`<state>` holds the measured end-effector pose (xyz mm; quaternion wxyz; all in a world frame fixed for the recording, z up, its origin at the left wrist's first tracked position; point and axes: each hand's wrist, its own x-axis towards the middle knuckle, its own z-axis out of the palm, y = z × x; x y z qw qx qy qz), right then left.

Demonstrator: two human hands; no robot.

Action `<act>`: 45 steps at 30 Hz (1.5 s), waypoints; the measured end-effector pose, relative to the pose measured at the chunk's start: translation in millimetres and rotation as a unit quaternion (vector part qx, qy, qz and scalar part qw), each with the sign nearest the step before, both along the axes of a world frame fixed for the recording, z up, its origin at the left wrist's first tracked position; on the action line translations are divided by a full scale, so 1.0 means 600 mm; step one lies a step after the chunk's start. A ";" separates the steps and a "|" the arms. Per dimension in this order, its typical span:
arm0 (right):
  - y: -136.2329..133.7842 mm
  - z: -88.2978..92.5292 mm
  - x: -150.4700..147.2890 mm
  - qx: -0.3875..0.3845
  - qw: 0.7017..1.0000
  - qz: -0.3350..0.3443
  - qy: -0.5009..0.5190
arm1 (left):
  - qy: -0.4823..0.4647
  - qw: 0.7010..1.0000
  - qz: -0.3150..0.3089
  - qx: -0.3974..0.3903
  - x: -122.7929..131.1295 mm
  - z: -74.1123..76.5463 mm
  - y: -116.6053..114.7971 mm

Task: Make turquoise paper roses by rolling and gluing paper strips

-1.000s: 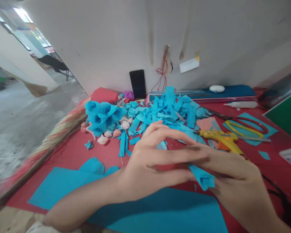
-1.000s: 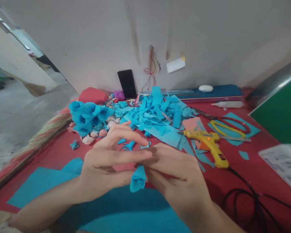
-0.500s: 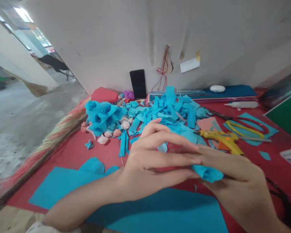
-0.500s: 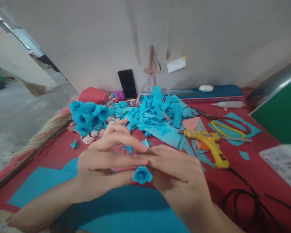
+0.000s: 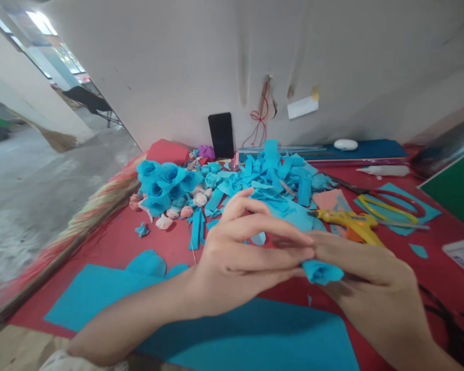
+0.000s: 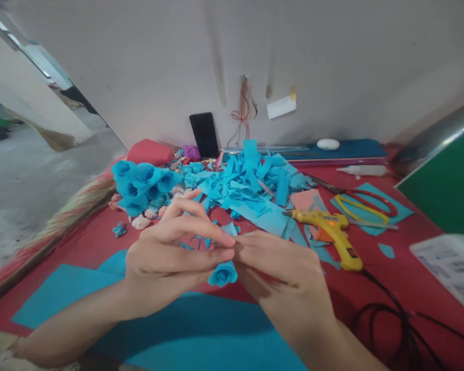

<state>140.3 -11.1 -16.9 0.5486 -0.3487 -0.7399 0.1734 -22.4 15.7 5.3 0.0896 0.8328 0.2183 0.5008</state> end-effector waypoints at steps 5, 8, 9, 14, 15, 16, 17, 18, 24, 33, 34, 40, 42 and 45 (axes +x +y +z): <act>-0.001 0.005 -0.005 -0.013 1.000 0.016 0.017 | 0.049 0.998 0.019 0.030 -0.008 0.005 -0.001; -0.001 0.013 -0.005 -0.032 0.999 0.013 0.020 | 0.068 0.997 0.015 0.033 -0.011 0.005 0.002; -0.002 0.015 -0.005 -0.038 0.999 0.010 0.019 | 0.070 0.997 0.007 0.027 -0.011 0.004 0.003; -0.006 0.012 0.000 -0.052 0.999 -0.010 0.010 | 0.089 0.996 -0.025 -0.006 -0.014 0.014 -0.001; -0.009 0.010 0.000 -0.053 0.998 -0.015 0.010 | 0.095 0.995 -0.017 -0.015 -0.017 0.021 -0.002; -0.012 0.010 0.000 -0.056 0.998 -0.021 0.007 | 0.100 0.995 -0.009 -0.026 -0.021 0.030 -0.004; -0.017 0.010 0.000 -0.063 0.998 -0.027 0.002 | 0.104 0.994 0.000 -0.036 -0.027 0.039 -0.006; -0.021 0.012 -0.001 -0.070 0.997 -0.033 -0.004 | 0.107 0.993 0.006 -0.051 -0.035 0.048 -0.007; -0.034 0.018 -0.010 -0.107 0.991 -0.064 -0.051 | 0.307 0.946 0.022 -0.096 -0.114 0.048 -0.011; -0.014 -0.021 -0.022 -0.263 0.936 0.123 -0.199 | 0.419 0.887 0.090 -0.174 -0.215 -0.094 -0.062; -0.015 -0.031 -0.025 -0.292 0.913 0.164 -0.232 | 0.419 0.884 0.099 -0.180 -0.218 -0.103 -0.066; -0.017 -0.081 -0.032 -0.411 0.805 0.269 -0.333 | 0.419 0.879 0.101 -0.203 -0.218 -0.119 -0.072; -0.016 -0.086 -0.029 -0.444 0.773 0.288 -0.351 | 0.416 0.881 0.095 -0.203 -0.217 -0.119 -0.072; -0.013 -0.086 -0.024 -0.482 0.737 0.307 -0.361 | 0.410 0.885 0.092 -0.201 -0.216 -0.122 -0.074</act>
